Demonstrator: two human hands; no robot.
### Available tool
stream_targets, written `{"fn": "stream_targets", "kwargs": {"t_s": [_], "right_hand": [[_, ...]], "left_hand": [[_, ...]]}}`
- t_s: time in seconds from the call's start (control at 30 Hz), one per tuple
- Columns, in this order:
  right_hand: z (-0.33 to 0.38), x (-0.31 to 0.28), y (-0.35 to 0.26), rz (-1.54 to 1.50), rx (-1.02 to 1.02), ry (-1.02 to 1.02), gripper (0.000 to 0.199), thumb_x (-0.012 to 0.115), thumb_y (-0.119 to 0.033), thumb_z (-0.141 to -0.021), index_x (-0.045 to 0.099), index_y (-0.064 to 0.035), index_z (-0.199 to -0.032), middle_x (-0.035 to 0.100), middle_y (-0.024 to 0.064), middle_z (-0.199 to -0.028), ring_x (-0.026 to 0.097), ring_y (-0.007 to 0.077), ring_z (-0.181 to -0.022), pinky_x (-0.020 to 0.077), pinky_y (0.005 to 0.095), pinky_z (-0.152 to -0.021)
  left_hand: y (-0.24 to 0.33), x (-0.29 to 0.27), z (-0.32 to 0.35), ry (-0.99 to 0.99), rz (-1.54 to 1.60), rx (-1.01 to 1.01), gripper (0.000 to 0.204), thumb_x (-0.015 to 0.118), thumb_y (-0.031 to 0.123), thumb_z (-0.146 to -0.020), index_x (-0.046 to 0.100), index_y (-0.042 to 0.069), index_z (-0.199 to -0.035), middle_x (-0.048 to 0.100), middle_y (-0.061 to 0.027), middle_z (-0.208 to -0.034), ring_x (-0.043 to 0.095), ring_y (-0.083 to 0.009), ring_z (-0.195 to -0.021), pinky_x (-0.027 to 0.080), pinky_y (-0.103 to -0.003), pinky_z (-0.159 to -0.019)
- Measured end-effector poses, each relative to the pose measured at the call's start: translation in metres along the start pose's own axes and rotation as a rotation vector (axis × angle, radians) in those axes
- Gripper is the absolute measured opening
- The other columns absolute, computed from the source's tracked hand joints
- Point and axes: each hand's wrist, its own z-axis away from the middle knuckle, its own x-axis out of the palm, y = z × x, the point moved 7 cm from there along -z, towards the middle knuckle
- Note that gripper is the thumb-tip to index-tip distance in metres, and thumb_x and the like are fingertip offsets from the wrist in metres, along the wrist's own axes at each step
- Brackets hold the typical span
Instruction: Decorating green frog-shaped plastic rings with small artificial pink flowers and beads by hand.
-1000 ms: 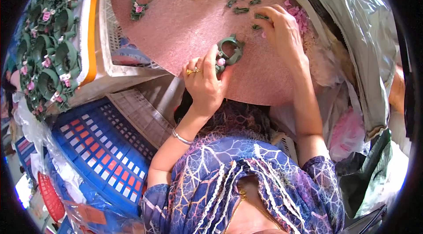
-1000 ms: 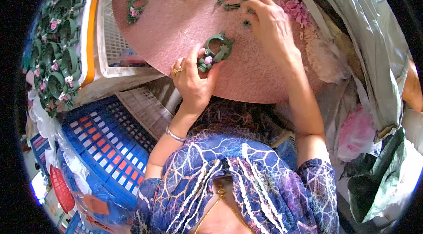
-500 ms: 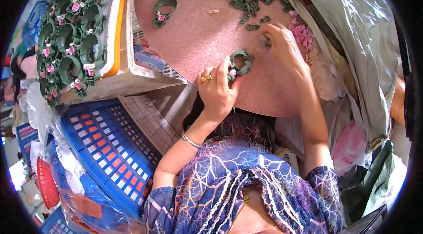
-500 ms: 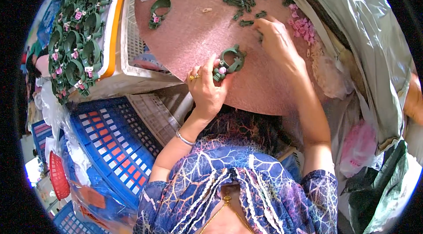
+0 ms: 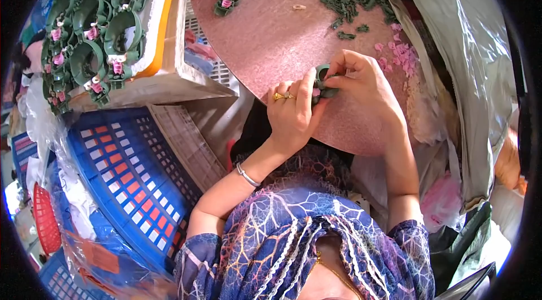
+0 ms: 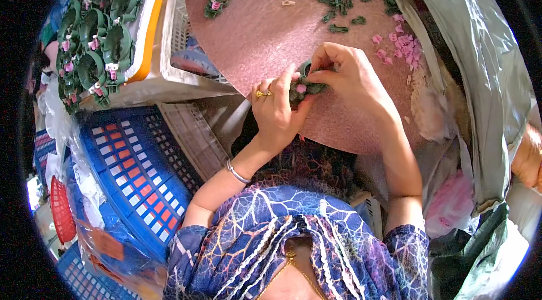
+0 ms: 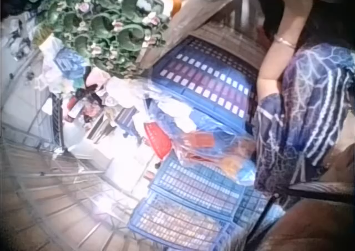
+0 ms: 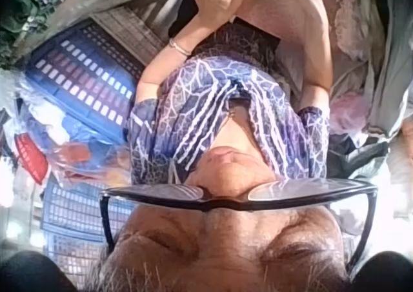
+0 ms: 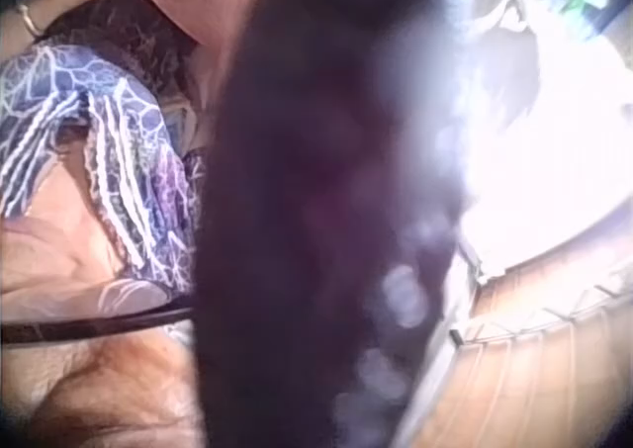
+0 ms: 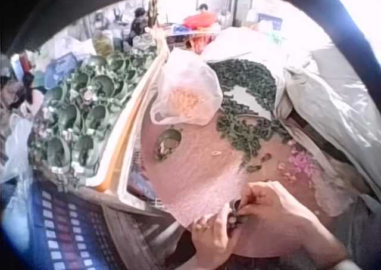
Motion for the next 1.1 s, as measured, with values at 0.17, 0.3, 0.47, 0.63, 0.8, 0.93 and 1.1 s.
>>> {"fn": "stream_targets", "kwargs": {"t_s": [0.17,0.3,0.47,0.63,0.8,0.93,1.1], "right_hand": [[-0.006,-0.001,-0.006,0.144,0.095,-0.004,0.011,0.074,-0.004,-0.074,0.065,0.0006,-0.08,0.064,0.0045,-0.07,0.058,0.0094,-0.066,0.0462,0.0268,-0.06],[-0.011,-0.001,-0.01,0.08,0.134,-0.016,0.013,0.075,-0.008,-0.073,0.066,0.0008,-0.079,0.064,0.0054,-0.068,0.058,0.0109,-0.064,0.0461,0.0274,-0.059],[-0.021,-0.001,-0.005,0.315,0.187,-0.029,0.021,0.078,-0.013,-0.072,0.066,0.0025,-0.079,0.066,0.0101,-0.07,0.061,0.0138,-0.064,0.0491,0.0308,-0.059],[-0.006,0.003,-0.018,0.329,0.097,0.038,0.02,0.077,-0.013,-0.074,0.067,0.0018,-0.083,0.068,0.0117,-0.073,0.065,0.0183,-0.066,0.0508,0.0316,-0.062],[0.0,-0.007,-0.052,0.67,-0.276,0.432,0.018,0.069,-0.016,-0.085,0.069,-0.0051,-0.099,0.065,0.0118,-0.113,0.066,0.0274,-0.089,0.0466,0.0422,-0.083],[-0.018,0.036,-0.034,0.928,-0.429,0.36,0.058,0.059,-0.008,-0.081,0.049,-0.0143,-0.138,0.038,0.0133,-0.15,0.042,0.0303,-0.131,0.0302,0.0452,-0.105],[-0.021,0.05,-0.031,1.01,-0.346,0.412,0.062,0.05,-0.005,-0.083,0.046,-0.015,-0.144,0.037,0.0145,-0.15,0.036,0.0315,-0.135,0.0207,0.0479,-0.112]], "left_hand": [[0.001,-0.003,0.0,-0.04,-0.035,-0.009,0.066,0.079,0.022,-0.074,0.051,0.0,-0.13,0.067,-0.0075,-0.1,0.06,-0.0256,-0.084,0.041,-0.04,-0.081],[0.004,-0.004,-0.002,-0.019,-0.04,0.014,0.066,0.079,0.021,-0.073,0.052,-0.001,-0.129,0.067,-0.0096,-0.098,0.06,-0.0262,-0.083,0.042,-0.04,-0.08],[0.003,0.0,-0.002,-0.002,-0.036,0.022,0.066,0.08,0.022,-0.071,0.054,-0.001,-0.127,0.067,-0.009,-0.097,0.06,-0.0263,-0.082,0.042,-0.041,-0.08],[0.0,0.0,-0.003,0.001,-0.087,-0.009,0.067,0.081,0.023,-0.07,0.054,0.0,-0.127,0.067,-0.0073,-0.094,0.06,-0.0263,-0.081,0.042,-0.041,-0.08],[-0.001,-0.005,-0.001,0.075,-0.105,0.009,0.061,0.074,0.027,-0.075,0.056,0.001,-0.127,0.063,-0.0068,-0.084,0.057,-0.0258,-0.074,0.042,-0.042,-0.073],[0.001,0.002,-0.002,0.046,0.056,0.023,0.064,0.076,0.023,-0.072,0.053,-0.002,-0.126,0.063,-0.0094,-0.087,0.061,-0.0283,-0.08,0.045,-0.043,-0.078],[0.001,-0.006,0.008,0.017,0.039,-0.047,0.067,0.076,0.019,-0.071,0.05,-0.005,-0.128,0.065,-0.0109,-0.089,0.059,-0.0291,-0.086,0.041,-0.043,-0.089]]}}
